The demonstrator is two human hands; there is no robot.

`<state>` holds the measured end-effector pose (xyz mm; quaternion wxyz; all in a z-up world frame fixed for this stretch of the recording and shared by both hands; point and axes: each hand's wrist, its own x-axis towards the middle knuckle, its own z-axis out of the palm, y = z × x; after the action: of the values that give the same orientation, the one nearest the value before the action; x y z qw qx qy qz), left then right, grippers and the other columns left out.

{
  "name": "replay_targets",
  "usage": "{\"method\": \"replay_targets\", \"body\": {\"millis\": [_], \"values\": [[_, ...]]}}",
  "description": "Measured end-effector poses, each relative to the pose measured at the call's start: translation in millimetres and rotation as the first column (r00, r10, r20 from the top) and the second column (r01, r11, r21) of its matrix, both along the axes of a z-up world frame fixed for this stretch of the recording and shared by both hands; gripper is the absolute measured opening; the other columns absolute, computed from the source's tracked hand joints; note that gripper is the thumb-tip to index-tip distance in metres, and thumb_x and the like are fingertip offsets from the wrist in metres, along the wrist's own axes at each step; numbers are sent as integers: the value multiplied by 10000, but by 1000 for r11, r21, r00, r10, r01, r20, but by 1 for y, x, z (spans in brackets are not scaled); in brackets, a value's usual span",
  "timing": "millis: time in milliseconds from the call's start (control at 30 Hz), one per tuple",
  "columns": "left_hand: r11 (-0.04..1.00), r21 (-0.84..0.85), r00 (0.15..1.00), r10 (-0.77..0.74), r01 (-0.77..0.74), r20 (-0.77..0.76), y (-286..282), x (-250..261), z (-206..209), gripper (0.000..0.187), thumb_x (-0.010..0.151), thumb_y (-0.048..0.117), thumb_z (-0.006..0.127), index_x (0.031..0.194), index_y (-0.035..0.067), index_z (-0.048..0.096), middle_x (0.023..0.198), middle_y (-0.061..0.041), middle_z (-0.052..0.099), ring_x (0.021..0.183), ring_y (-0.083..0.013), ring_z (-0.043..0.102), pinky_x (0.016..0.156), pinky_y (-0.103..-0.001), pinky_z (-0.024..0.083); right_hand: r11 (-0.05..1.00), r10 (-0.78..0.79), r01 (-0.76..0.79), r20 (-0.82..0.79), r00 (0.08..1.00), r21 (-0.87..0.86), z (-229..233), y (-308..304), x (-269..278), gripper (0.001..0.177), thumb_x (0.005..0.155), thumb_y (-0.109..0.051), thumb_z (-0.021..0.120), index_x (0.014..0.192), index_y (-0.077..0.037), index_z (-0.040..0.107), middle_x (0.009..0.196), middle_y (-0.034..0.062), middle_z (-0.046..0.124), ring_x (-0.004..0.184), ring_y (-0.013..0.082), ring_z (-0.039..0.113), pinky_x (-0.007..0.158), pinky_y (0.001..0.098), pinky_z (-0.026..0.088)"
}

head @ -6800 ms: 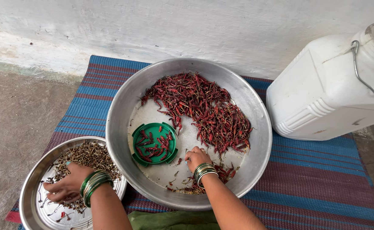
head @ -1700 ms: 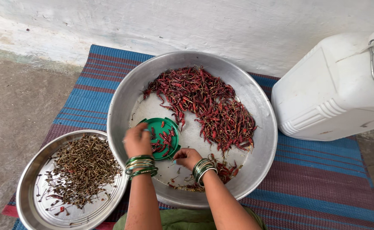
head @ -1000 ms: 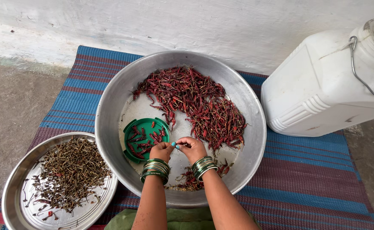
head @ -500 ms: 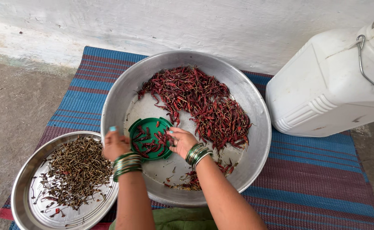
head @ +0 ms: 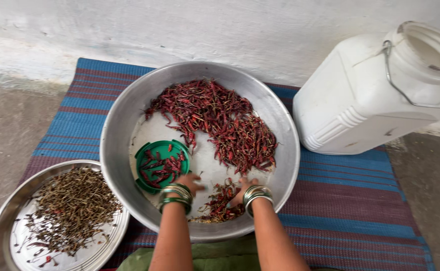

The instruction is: The person picks up dried red chilies, pulls off the stems by hand, and places the destemmed chilies into a container.

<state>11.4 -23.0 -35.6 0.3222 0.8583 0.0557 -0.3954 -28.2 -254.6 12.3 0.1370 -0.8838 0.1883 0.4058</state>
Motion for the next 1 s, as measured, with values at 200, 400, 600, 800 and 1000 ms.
{"method": "replay_targets", "body": {"millis": [200, 400, 600, 800, 1000], "values": [[995, 93, 997, 18, -25, 73, -79, -50, -44, 705, 849, 170, 802, 1471, 293, 491, 1501, -235, 432, 1298, -424, 545, 1088, -488, 480, 991, 93, -100, 80, 992, 86, -52, 18, -13, 982, 757, -311, 852, 1580, -299, 316, 1574, 216, 302, 1403, 440, 436, 1169, 504, 409], [956, -178, 902, 280, -232, 329, -65, -37, -34, 417, 722, 102, 838, 1116, 194, 738, 1071, -89, 767, 1000, -235, 731, 934, -369, 593, 735, -405, 286, 61, 912, 614, -45, -1, 3, 625, 846, -54, 652, 1434, -213, 510, 1376, 132, 655, 1131, 320, 747, 894, 426, 668], [774, -374, 737, 619, -512, 272, -57, -35, 3, 265, 907, 114, 665, 1132, 205, 772, 1028, -73, 788, 872, -270, 752, 827, -386, 581, 688, -434, 279, 72, 898, 669, 11, -31, 25, 445, 991, -113, 557, 1423, -215, 591, 1472, 45, 516, 1211, 200, 610, 894, 397, 639], [775, -305, 683, 632, -554, 366, -44, -52, -28, 254, 890, 163, 695, 1133, 184, 769, 1023, -77, 772, 946, -234, 720, 901, -382, 540, 716, -568, 323, 248, 785, 619, 17, -46, 17, 410, 969, -95, 508, 1349, -184, 633, 1399, 22, 637, 1138, 193, 699, 882, 369, 628], [686, -364, 682, 713, -630, 164, -53, -55, -27, 254, 922, 196, 628, 1143, 181, 751, 963, -109, 797, 885, -239, 782, 835, -382, 594, 884, -376, 249, 285, 882, 397, -12, -32, -6, 255, 879, -146, 726, 1127, -135, 781, 1166, 34, 766, 999, 170, 736, 897, 333, 570]]}}
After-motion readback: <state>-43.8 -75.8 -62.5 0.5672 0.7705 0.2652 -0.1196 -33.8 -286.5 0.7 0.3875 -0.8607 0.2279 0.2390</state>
